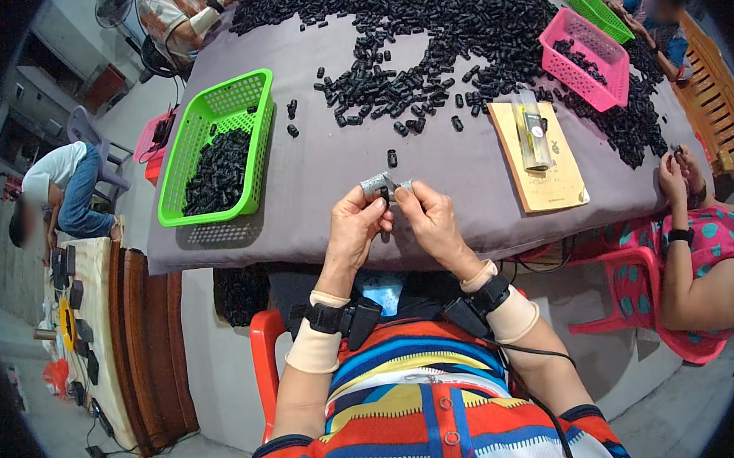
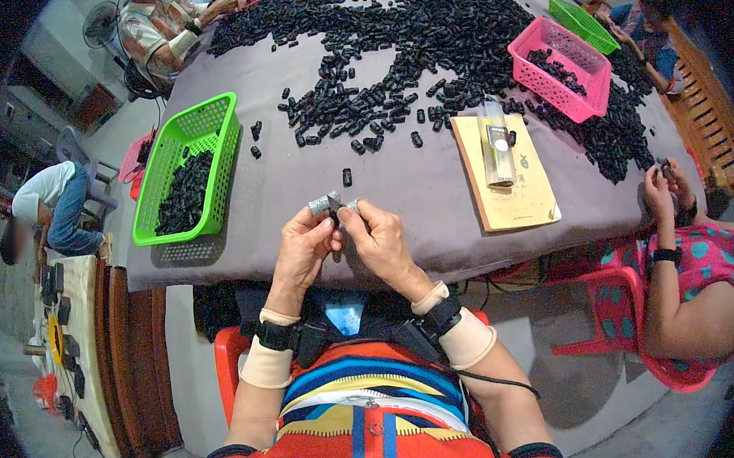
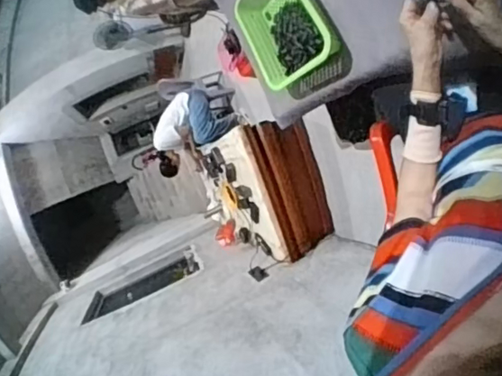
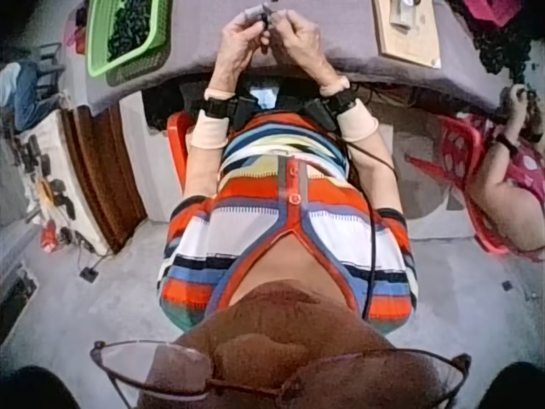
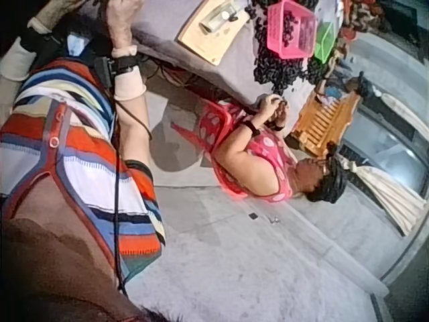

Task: Assembling and trimming small black plastic components by hand in a workshop.

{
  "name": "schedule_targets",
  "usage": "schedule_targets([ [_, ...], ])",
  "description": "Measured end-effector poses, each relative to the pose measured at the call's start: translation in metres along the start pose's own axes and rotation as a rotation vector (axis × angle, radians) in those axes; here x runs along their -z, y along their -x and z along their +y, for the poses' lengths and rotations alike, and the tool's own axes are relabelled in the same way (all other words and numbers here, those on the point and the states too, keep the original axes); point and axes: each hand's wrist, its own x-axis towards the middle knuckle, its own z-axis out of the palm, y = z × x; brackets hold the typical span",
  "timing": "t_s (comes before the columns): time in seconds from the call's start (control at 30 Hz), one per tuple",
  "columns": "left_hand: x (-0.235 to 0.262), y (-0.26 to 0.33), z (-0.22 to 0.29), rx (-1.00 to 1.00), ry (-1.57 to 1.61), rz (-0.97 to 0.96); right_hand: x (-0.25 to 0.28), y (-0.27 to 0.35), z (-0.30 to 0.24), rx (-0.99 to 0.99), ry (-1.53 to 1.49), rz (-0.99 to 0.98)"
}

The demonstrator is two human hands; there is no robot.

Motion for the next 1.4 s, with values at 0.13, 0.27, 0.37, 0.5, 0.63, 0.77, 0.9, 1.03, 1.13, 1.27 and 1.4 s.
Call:
schedule_targets([
  [0.13,-0.004,0.003,0.005,0.011,-0.014,-0.006,0.001,-0.001,0.003,-0.004,0.052,-0.043],
  [0.27,0.0,0.002,0.002,-0.015,0.023,0.0,0.0,-0.001,0.004,0.03,0.028,-0.03],
  [0.37,0.001,0.003,0.004,0.017,0.081,0.051,0.001,-0.002,0.007,-0.001,-0.026,0.004],
  [0.5,0.01,0.005,0.005,0.024,0.2,-0.012,0.002,-0.001,0.006,0.04,0.084,-0.027],
  [0.63,0.015,0.005,0.007,0.044,0.25,-0.113,-0.002,0.001,0.004,0.242,0.213,-0.038],
  [0.77,0.017,0.004,0.002,0.057,0.238,-0.031,-0.004,0.005,-0.004,0.28,0.297,-0.059],
  [0.9,0.016,0.006,0.005,0.083,0.239,-0.047,-0.005,0.005,-0.002,0.295,0.341,-0.048],
  [1.03,0.016,0.006,0.005,0.091,0.247,-0.075,-0.006,0.005,-0.001,0.304,0.362,-0.033],
  [1.13,0.018,0.004,0.003,0.086,0.238,-0.074,-0.007,0.005,0.002,0.32,0.364,-0.023],
  [1.27,0.016,0.006,0.005,0.093,0.253,-0.105,-0.007,0.005,0.003,0.312,0.372,0.005],
  [1.4,0.013,0.008,0.009,0.088,0.252,-0.072,-0.006,0.004,0.003,0.246,0.26,0.028],
])
